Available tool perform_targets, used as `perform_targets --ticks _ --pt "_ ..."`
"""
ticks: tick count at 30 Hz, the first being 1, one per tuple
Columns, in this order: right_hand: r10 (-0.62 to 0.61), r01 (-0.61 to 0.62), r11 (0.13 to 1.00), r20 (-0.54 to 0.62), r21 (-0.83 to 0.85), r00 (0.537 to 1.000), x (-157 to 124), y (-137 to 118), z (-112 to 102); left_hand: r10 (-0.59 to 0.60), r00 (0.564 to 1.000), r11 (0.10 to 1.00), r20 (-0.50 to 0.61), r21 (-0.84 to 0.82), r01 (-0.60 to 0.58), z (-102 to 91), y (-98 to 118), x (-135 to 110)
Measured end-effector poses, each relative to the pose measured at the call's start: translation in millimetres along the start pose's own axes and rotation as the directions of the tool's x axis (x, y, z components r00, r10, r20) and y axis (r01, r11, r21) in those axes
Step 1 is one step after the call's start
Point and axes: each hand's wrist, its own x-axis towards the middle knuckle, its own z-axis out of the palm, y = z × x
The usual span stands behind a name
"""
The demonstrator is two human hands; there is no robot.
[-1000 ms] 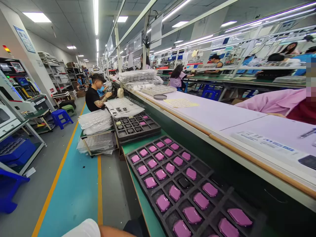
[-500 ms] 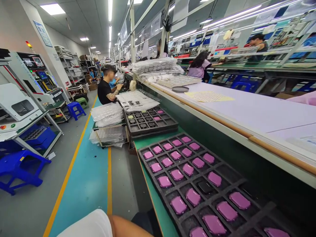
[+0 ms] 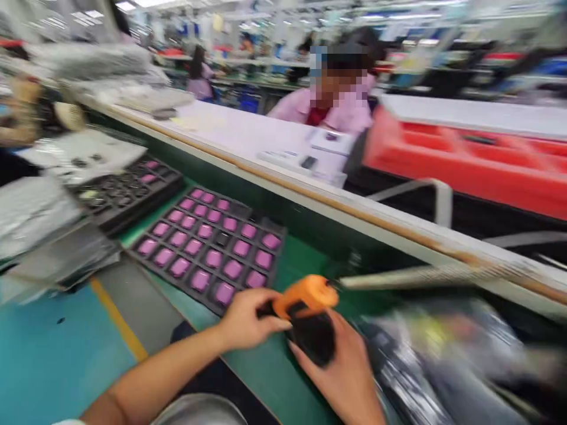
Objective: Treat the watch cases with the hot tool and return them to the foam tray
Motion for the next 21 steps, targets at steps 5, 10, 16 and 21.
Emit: perform_targets --ticks 5,10,16,21 --pt "0.130 -0.124 0.987 0.047 -0.102 0.990 -28.5 7.5 -7.0 -0.040 0.996 0.997 0.079 -0.063 0.045 -4.7 -16.3 1.3" --pt "0.168 -0.168 0.983 0.001 -0.072 0.986 -24.7 1.2 -6.4 -0.039 0.997 0.999 0.071 -0.031 0.041 -6.0 -13.7 -2.8" --pt "0.194 -0.194 0.980 0.002 -0.034 0.981 -23.5 4.1 -10.3 -0.058 0.997 0.998 0.050 -0.014 0.058 -8.8 -11.8 -2.4" --pt "0.236 -0.236 0.972 0.015 -0.024 0.972 -25.1 8.2 -10.9 -0.067 0.996 0.998 0.060 -0.002 0.067 -10.1 -10.4 -0.9"
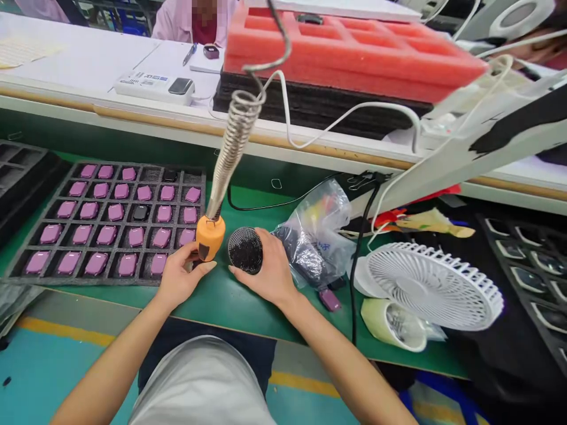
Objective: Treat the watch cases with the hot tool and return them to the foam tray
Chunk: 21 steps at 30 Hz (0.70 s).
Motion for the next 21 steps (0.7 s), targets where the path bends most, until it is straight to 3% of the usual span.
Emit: perform_targets --ticks 21 --pt "-0.027 0.021 0.993 0.049 0.120 0.998 -8.3 -22.4 0.7 -0.007 1.000 0.999 0.005 0.036 0.007 -4.9 -4.6 -1.8"
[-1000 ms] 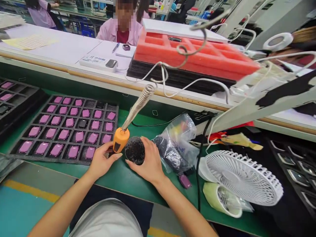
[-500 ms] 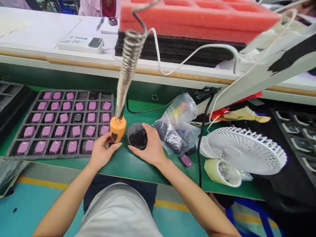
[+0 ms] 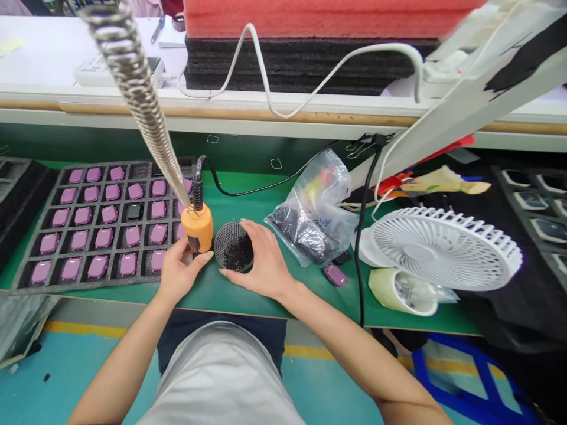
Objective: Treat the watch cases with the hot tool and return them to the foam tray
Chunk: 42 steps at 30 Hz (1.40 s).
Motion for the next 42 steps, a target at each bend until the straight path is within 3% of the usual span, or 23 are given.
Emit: perform_targets --ticks 15,23,36,42 --pt "-0.006 0.005 0.999 0.042 0.041 0.999 -5.0 3.6 -4.7 -0.017 1.000 1.000 -0.011 -0.011 0.017 -1.5 -3.4 -0.6" --pt "0.027 -0.026 0.999 -0.027 0.025 0.999 -2.8 10.8 -14.7 -0.047 0.999 0.998 -0.025 -0.037 0.046 -0.9 -3.4 -0.9" --pt "-0.056 0.054 0.998 0.048 0.038 0.997 -10.7 4.4 -2.8 -0.069 0.997 0.996 -0.044 -0.054 0.067 0.5 2.4 0.3" --pt "-0.021 0.020 1.000 0.033 0.015 0.999 -8.0 9.6 -7.0 -0.067 0.997 0.996 -0.042 -0.062 0.064 0.7 2.4 0.5"
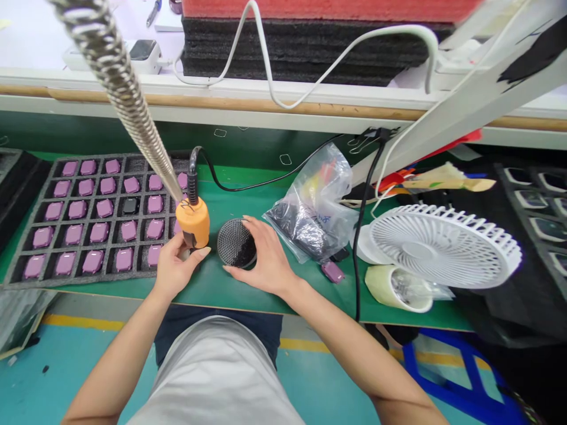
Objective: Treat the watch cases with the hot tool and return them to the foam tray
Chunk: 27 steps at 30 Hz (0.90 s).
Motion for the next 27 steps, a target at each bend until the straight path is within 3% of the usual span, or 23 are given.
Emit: perform_targets --ticks 7,11,16,20,22,27 --pt "0.007 -0.006 1.000 0.063 -0.018 0.998 -5.0 3.4 -2.0 0.009 1.000 1.000 0.000 0.003 -0.009 -0.5 -1.3 -0.3" --pt "-0.042 0.048 0.999 0.217 -0.023 0.975 -1.1 11.1 -14.0 0.014 1.000 1.000 0.005 0.013 -0.014 -0.7 -1.1 -0.3" --pt "-0.207 0.193 0.978 0.528 0.083 0.824 13.5 15.4 -37.8 0.027 1.000 0.999 0.009 0.025 -0.027 -0.9 -2.6 0.1" --pt "-0.233 0.206 0.972 0.605 0.115 0.761 20.2 16.3 -48.9 0.045 0.999 0.998 0.010 0.035 -0.045 0.3 -1.5 -0.6" --pt "-0.208 0.189 0.977 0.602 0.095 0.771 20.3 17.7 -49.7 0.054 0.998 0.998 0.012 0.039 -0.055 1.3 0.8 -1.0" --pt "-0.046 0.083 0.994 0.429 -0.067 0.902 14.5 25.3 -34.9 0.077 0.997 0.996 0.014 0.052 -0.077 2.6 6.4 -0.8"
